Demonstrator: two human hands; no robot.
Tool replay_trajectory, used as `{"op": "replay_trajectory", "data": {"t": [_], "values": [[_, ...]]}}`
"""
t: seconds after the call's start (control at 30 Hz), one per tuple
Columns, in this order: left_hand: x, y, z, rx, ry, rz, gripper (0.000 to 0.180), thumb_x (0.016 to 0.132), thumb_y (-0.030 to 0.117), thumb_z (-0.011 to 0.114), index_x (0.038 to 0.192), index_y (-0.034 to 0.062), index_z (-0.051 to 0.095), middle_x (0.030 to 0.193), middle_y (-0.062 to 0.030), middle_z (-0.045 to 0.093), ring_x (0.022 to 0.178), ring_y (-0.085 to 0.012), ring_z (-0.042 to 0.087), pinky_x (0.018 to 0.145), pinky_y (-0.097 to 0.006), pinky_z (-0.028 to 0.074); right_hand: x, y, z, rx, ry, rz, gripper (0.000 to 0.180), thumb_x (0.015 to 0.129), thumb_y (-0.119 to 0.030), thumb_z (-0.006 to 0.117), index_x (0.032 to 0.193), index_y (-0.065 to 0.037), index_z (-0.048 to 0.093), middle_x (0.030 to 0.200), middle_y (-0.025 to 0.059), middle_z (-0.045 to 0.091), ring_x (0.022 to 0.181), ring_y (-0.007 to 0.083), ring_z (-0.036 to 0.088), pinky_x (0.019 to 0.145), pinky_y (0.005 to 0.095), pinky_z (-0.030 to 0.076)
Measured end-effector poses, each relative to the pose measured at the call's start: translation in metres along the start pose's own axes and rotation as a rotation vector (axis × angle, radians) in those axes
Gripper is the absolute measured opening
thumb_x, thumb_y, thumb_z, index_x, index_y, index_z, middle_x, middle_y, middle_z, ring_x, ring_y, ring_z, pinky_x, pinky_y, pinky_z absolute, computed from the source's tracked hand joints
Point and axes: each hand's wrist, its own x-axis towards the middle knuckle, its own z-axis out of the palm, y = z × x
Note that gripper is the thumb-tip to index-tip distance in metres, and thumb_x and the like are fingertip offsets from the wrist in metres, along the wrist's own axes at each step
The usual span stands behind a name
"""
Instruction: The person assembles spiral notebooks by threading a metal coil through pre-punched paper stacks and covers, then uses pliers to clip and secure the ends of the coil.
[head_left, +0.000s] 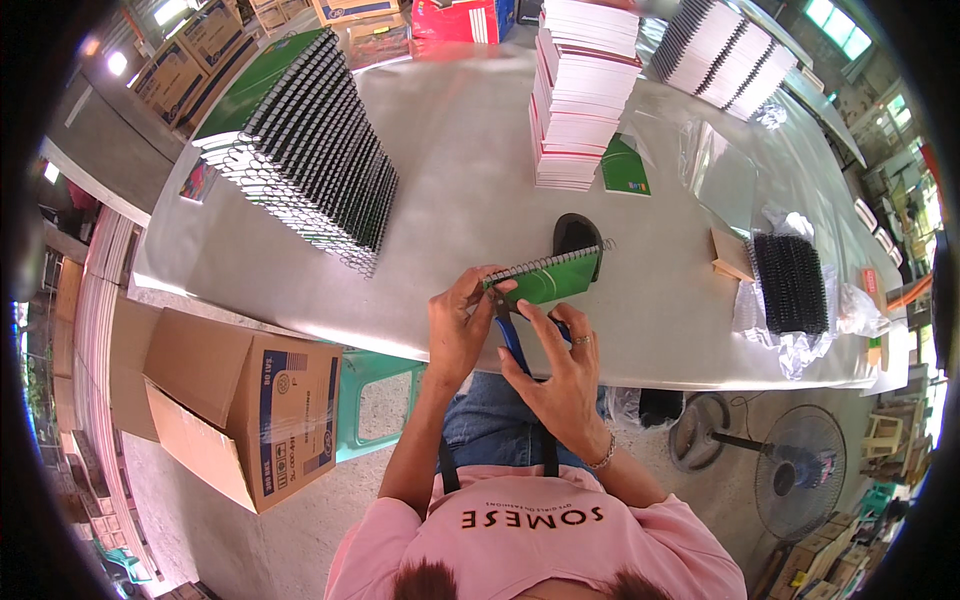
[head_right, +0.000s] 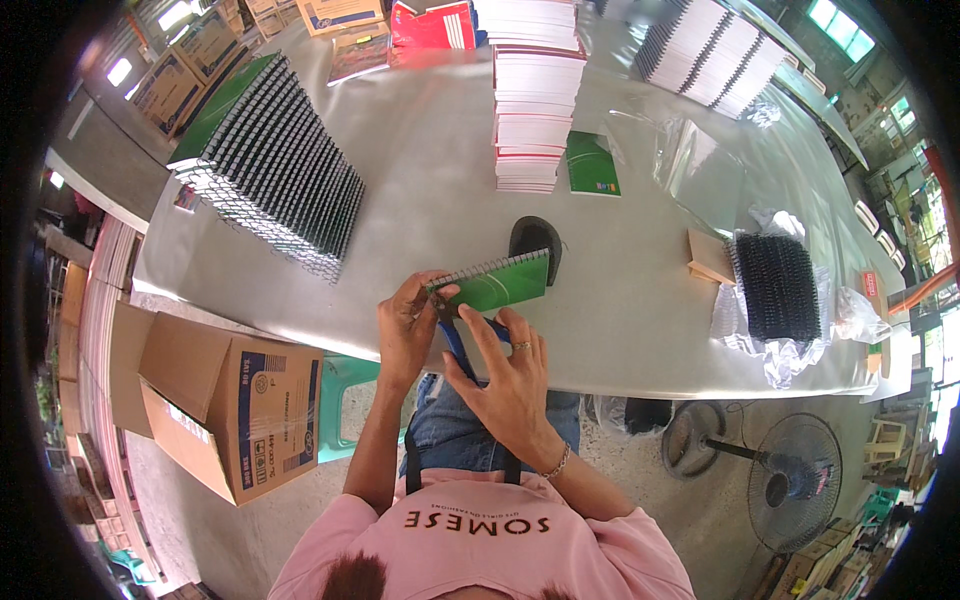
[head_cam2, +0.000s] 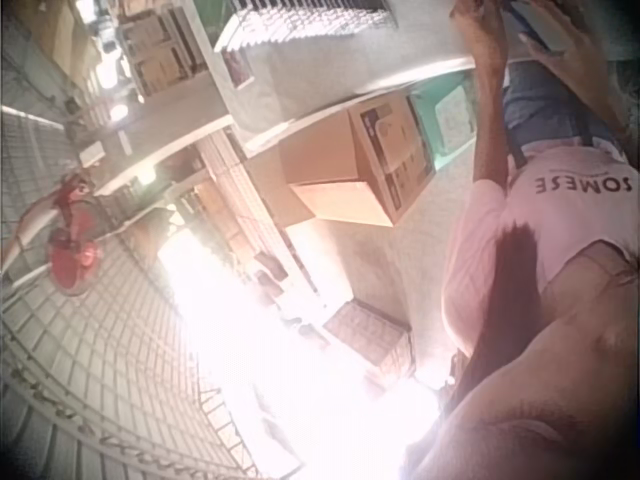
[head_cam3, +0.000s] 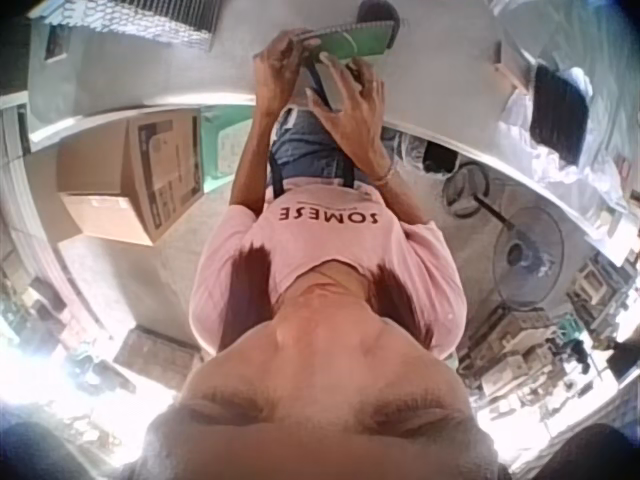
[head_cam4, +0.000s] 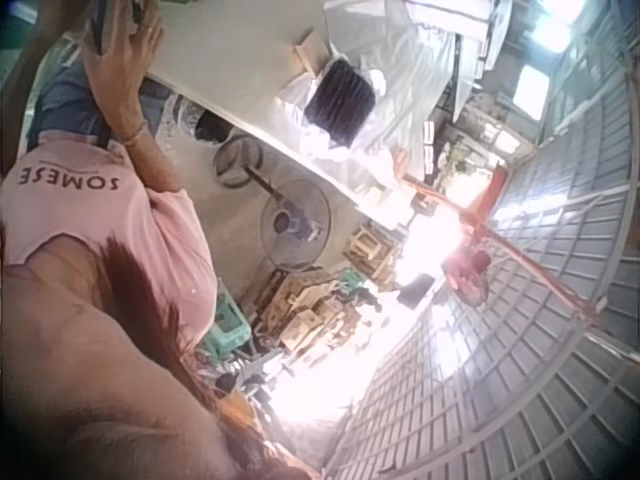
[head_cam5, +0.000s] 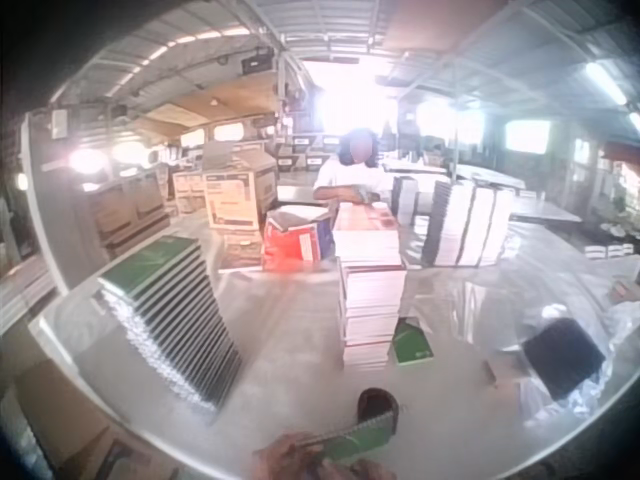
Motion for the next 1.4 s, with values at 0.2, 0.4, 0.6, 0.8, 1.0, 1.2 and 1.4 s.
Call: {"op": "replay_trajectory", "data": {"t": [0.2, 0.4, 0.6, 0.8, 1.0, 1.2, 1.4], "values": [[-0.003, 0.005, 0.005, 0.101, 0.058, 0.072, 0.027, 0.088, -0.011, 0.051, 0.110, -0.0024, 0.065, 0.095, -0.0101, 0.074, 0.092, -0.0157, 0.071, 0.079, -0.028, 0.056, -0.003, 0.004, -0.002, 0.133, -0.035, 0.078, 0.058, 0.077, -0.021, 0.078, 0.131, -0.014, 0.059, 0.105, 0.0132, 0.055, 0.088, 0.0268, 0.059, 0.073, 0.0389, 0.049], [-0.014, 0.001, 0.003, 0.262, 0.145, 0.154, 0.024, 0.088, -0.005, 0.059, 0.110, 0.0031, 0.066, 0.093, -0.0132, 0.073, 0.083, -0.0249, 0.073, 0.071, -0.032, 0.057, 0.006, 0.003, -0.030, 1.272, -0.473, 0.747, 0.041, 0.092, -0.021, 0.066, 0.128, -0.006, 0.053, 0.107, 0.0123, 0.057, 0.087, 0.0229, 0.060, 0.080, 0.0351, 0.049], [-0.013, 0.050, -0.015, 0.200, 0.178, 0.036, 0.021, 0.089, 0.003, 0.067, 0.110, 0.0021, 0.067, 0.087, -0.0118, 0.072, 0.073, -0.0167, 0.069, 0.067, -0.030, 0.055, 0.029, 0.044, -0.059, 0.910, -0.509, 0.488, 0.035, 0.093, -0.016, 0.065, 0.123, -0.004, 0.053, 0.111, 0.0100, 0.056, 0.102, 0.0220, 0.056, 0.091, 0.0332, 0.046], [0.039, 0.141, -0.107, 0.247, 0.523, 0.407, 0.030, 0.091, 0.017, 0.072, 0.111, -0.0043, 0.069, 0.075, 0.0020, 0.063, 0.066, -0.0057, 0.048, 0.061, -0.022, 0.042, 0.037, 0.147, -0.075, -0.210, -0.040, 0.347, 0.044, 0.082, -0.012, 0.071, 0.123, -0.009, 0.058, 0.116, 0.0149, 0.054, 0.115, 0.0336, 0.050, 0.103, 0.0445, 0.036], [0.122, 0.177, -0.207, 0.169, 0.676, 0.523, 0.027, 0.094, 0.026, 0.068, 0.100, -0.0009, 0.064, 0.072, 0.0025, 0.059, 0.062, -0.0038, 0.047, 0.057, -0.019, 0.038, 0.029, 0.190, -0.069, -0.321, 0.071, 0.375, 0.042, 0.084, -0.016, 0.070, 0.124, -0.012, 0.059, 0.125, 0.0157, 0.050, 0.124, 0.0346, 0.044, 0.108, 0.0481, 0.031], [0.137, 0.135, -0.236, 0.271, 0.679, 0.314, 0.029, 0.093, 0.030, 0.068, 0.091, 0.0024, 0.060, 0.081, -0.0016, 0.057, 0.073, -0.0069, 0.049, 0.062, -0.023, 0.041, 0.026, 0.185, -0.063, -0.390, 0.077, 0.349, 0.041, 0.087, -0.018, 0.068, 0.126, -0.012, 0.057, 0.128, 0.0150, 0.051, 0.128, 0.0340, 0.043, 0.107, 0.0498, 0.030], [0.135, 0.120, -0.233, 0.177, 0.637, 0.256, 0.030, 0.092, 0.032, 0.068, 0.091, 0.0031, 0.060, 0.080, 0.0004, 0.055, 0.075, -0.0082, 0.047, 0.070, -0.024, 0.039, 0.054, 0.175, -0.075, -0.410, 0.050, 0.256, 0.041, 0.086, -0.021, 0.070, 0.125, -0.012, 0.060, 0.132, 0.0179, 0.049, 0.129, 0.0354, 0.041, 0.109, 0.0472, 0.028]]}}
